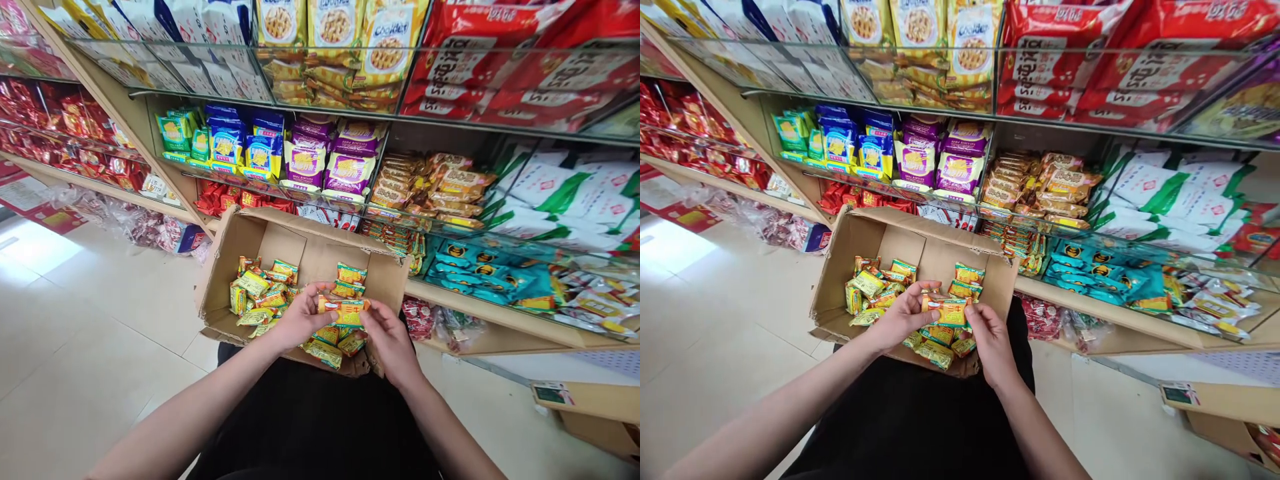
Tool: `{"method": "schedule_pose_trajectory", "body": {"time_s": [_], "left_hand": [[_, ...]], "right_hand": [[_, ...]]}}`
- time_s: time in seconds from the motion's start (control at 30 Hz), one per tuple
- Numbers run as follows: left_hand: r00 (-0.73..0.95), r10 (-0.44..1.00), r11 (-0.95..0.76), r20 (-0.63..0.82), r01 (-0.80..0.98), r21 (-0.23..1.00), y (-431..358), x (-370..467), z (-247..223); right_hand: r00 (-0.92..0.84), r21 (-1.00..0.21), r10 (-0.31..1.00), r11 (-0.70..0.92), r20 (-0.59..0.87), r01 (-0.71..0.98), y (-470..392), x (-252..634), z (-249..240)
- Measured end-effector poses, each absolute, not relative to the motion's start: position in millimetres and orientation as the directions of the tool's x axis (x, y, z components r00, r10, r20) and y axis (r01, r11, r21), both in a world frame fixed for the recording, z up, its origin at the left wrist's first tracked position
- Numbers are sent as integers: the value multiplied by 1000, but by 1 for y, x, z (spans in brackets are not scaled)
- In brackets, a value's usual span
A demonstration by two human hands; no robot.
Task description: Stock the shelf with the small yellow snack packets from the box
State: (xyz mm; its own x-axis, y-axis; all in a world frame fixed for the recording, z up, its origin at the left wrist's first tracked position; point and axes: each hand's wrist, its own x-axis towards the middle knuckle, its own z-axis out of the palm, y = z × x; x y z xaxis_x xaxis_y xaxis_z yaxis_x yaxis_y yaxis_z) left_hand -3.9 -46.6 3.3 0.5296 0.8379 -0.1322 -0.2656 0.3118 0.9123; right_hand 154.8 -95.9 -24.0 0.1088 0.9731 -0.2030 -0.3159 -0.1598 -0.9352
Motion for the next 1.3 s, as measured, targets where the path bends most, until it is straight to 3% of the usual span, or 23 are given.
{"method": "schedule_pose_trajectory", "body": {"time_s": [0.13,0.23,0.33,0.47,0.53,0.67,0.93,1.07,1.2,1.3], "left_hand": [[600,797,192,-65,-150,970,-46,-1,-4],[587,809,-131,21,146,981,-38,-9,-14],[628,777,-471,55,521,712,-29,-26,-34],[654,744,-592,-140,741,316,-36,-45,-64],[648,733,-606,-207,760,233,-44,-47,-71],[660,701,-630,-272,751,199,-54,-46,-69],[651,722,-623,-233,759,190,-66,-59,-68],[633,742,-601,-223,774,197,-70,-61,-68],[627,752,-593,-204,778,206,-71,-63,-68],[630,758,-595,-167,773,219,-71,-66,-68]], "right_hand": [[95,-965,984,-123,-149,-231,-103,165,-24],[305,-934,941,-31,-148,-355,-104,185,-19],[525,-851,817,85,-237,-518,-101,217,-20],[538,-729,710,50,-455,-683,-100,254,-43],[501,-684,672,-11,-545,-729,-102,261,-59],[415,-638,657,-133,-630,-758,-107,256,-83],[353,-627,653,-244,-670,-740,-84,260,-91],[504,-796,671,-221,-544,-564,-44,271,-83],[612,-923,743,-23,-273,-383,18,273,-74],[698,-967,701,49,-146,-252,69,271,-71]]}}
